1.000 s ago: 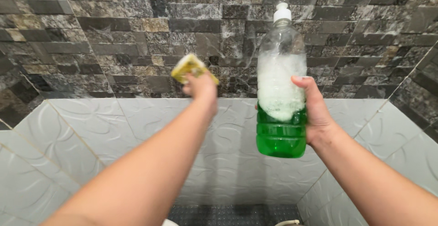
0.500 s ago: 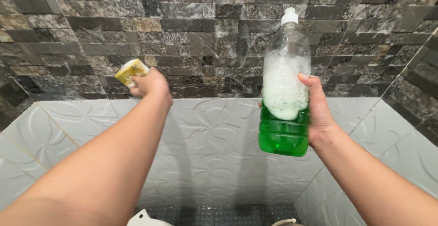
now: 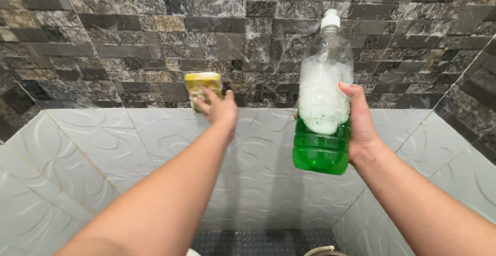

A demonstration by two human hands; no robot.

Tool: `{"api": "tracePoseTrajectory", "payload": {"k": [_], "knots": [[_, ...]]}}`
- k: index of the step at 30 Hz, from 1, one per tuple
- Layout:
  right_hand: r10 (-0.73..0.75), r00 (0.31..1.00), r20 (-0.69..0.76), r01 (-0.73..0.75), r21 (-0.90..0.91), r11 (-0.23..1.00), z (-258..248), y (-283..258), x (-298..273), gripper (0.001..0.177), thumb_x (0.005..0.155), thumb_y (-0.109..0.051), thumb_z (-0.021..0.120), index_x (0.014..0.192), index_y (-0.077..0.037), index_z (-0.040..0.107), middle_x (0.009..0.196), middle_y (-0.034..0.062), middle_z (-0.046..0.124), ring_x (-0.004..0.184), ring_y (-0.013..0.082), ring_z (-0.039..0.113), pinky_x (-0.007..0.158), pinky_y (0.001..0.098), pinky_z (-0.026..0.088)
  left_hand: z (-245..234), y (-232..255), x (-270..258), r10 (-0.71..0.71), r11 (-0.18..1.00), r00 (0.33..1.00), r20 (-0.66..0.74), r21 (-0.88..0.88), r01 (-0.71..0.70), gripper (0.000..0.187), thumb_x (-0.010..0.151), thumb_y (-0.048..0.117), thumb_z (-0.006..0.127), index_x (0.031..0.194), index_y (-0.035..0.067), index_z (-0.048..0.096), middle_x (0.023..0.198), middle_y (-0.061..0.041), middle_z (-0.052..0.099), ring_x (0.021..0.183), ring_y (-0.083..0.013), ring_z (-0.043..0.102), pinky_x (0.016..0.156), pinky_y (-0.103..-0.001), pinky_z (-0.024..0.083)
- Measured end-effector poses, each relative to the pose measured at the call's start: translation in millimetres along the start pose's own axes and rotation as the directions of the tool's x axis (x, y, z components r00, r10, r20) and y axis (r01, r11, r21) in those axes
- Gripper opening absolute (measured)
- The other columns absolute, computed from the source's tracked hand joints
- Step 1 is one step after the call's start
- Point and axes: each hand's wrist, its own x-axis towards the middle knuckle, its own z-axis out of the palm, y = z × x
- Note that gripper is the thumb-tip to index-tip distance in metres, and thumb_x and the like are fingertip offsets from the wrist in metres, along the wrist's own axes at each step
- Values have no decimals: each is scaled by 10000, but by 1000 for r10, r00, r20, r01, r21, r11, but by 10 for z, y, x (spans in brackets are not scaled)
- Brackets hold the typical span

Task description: The person pours green liquid soap onto a yellow sponge and scrubs the tiled bathroom walls. They repeatedly apply soap and wipe the wall surfaces around a squat toilet.

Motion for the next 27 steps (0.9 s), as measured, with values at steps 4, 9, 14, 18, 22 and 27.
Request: {"api": "tracePoseTrajectory", "payload": {"k": [4,9,14,18,22,27], "knots": [[-3,1000,-11,3,2,1000,3,14,-28,694,826,-559,613,1319,-71,625,1070,138,726,932,296,723,842,460,596,-286,45,325,-32,997,998,-57,-69,28,841,1037,413,533,1649,287,-30,1705,-128,-164,1568,-392,107,1260,-510,204],[-5,998,-56,5,-6,1000,-15,-33,-62,705,817,-571,605,1310,-68,628,1064,143,725,931,301,723,846,460,596,-671,173,554,94,993,967,-238,-49,-108,788,1038,430,569,1670,221,148,1697,-143,98,1492,-362,376,1246,-446,371],[-10,998,-57,10,-12,1000,-24,-49,-36,705,825,-579,601,1310,-69,622,1070,139,720,934,299,722,848,461,593,-385,117,313,137,990,983,-122,54,-131,770,1020,417,559,1644,263,135,1682,-115,33,1492,-368,258,1173,-510,366],[2,1000,-12,-2,-4,1000,0,-24,5,706,829,-572,603,1306,-51,622,1060,152,724,926,304,726,841,460,597,61,-61,38,152,985,980,132,55,-161,792,1025,415,550,1666,263,111,1686,-112,71,1496,-386,265,1203,-519,316],[-5,1000,-5,5,-15,1000,17,1,-3,698,834,-566,609,1310,-56,621,1060,145,725,926,298,724,836,460,599,113,-208,102,219,966,972,88,119,-229,812,1005,447,544,1656,269,93,1669,-133,71,1460,-389,310,1196,-491,356],[23,1000,7,-23,-8,1000,65,14,0,696,827,-568,613,1302,-60,626,1065,148,729,926,298,729,831,463,602,-295,-61,572,15,1000,994,-105,-1,-15,843,1010,566,486,1659,268,38,1650,-167,76,1435,-392,344,1155,-516,392]]}}
